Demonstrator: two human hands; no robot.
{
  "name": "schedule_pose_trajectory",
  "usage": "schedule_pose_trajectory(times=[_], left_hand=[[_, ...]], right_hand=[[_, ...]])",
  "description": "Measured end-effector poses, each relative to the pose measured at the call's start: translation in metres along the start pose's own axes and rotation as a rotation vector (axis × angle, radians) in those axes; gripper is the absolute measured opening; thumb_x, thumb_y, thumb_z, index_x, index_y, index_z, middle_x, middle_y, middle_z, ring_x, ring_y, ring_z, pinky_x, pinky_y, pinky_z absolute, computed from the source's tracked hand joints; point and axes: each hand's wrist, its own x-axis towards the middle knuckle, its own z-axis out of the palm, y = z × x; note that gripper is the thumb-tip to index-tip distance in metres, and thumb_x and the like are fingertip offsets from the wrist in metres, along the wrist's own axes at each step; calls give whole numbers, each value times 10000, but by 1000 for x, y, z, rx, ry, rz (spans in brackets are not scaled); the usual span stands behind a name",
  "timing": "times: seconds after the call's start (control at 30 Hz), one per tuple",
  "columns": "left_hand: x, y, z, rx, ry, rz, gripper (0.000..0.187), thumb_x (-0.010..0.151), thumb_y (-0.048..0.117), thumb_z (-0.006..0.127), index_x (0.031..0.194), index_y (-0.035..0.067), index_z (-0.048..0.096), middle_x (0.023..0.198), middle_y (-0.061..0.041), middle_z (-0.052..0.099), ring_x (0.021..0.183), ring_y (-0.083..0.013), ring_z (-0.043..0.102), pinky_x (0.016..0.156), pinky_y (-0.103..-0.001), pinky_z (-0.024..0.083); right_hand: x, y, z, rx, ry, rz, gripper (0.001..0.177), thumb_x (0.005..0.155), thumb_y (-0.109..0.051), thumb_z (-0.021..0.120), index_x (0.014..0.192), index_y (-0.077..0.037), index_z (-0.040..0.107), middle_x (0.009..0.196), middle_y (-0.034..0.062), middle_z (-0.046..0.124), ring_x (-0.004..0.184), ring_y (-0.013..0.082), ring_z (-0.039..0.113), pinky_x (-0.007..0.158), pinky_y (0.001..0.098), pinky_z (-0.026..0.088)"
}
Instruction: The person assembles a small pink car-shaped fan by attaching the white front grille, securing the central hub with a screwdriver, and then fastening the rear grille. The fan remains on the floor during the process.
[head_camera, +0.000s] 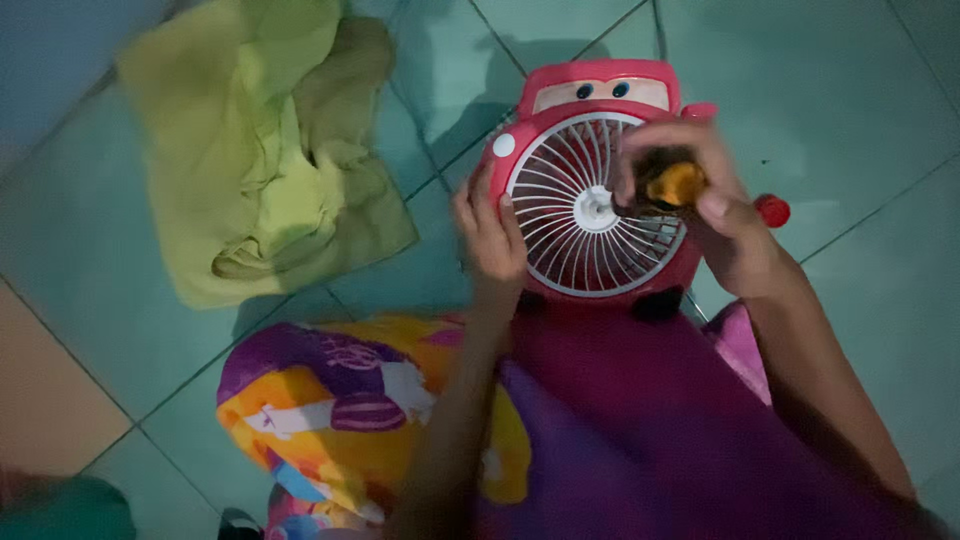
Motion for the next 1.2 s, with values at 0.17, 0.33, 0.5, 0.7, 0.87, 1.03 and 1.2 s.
schedule_pose_trajectory(times=[0.17,0.33,0.5,0.7,0.87,1.03,1.2], left_hand=[[4,-1,3,92,-18,8,431,1150,232,443,1515,3,454,1455,-263,476,1332,-447,542,1119,-527,461],[2,-2,3,92,-37,12,429,1158,250,447,1513,9,452,1475,-259,477,1358,-444,525,1161,-550,437],[0,-2,5,51,-64,-76,458,1143,246,424,1522,-8,455,1483,-310,441,1355,-465,501,1116,-554,436],[1,1,4,-25,-40,-37,420,1153,231,427,1500,-6,444,1495,-314,422,1346,-450,521,1119,-513,481],[0,-4,4,44,-36,-6,403,1149,210,456,1488,-7,456,1461,-287,468,1359,-447,521,1142,-523,460],[5,-8,9,134,-47,3,421,1131,214,463,1494,2,460,1454,-287,474,1346,-454,502,1143,-545,409],[5,-2,5,74,-21,23,416,1143,233,458,1516,47,461,1455,-238,501,1344,-410,521,1170,-515,422]], right_hand=[[-5,4,-10,-409,-44,-118,329,1111,-337,529,1354,-116,543,1254,72,588,1110,153,574,982,323,495],[-4,3,-14,-567,60,-357,312,1002,-242,716,1252,-105,589,1243,121,558,1180,184,552,1029,337,487],[-4,11,-10,-573,331,-376,371,966,-202,768,1134,-49,474,1181,108,530,1033,186,572,901,331,497],[-6,10,-8,-12,99,-40,364,994,-330,765,1052,-136,462,1063,106,672,993,202,687,925,367,561],[-5,3,-7,-40,-81,-26,531,1005,-576,494,1269,-119,551,1088,42,605,1098,155,624,983,354,526],[1,-5,-23,-334,-95,11,568,1042,-564,514,1390,-118,564,1161,66,592,1075,172,580,948,350,477],[16,9,-24,-420,0,-334,358,930,-231,770,1216,-136,576,1174,80,571,1147,178,598,1025,358,518]])
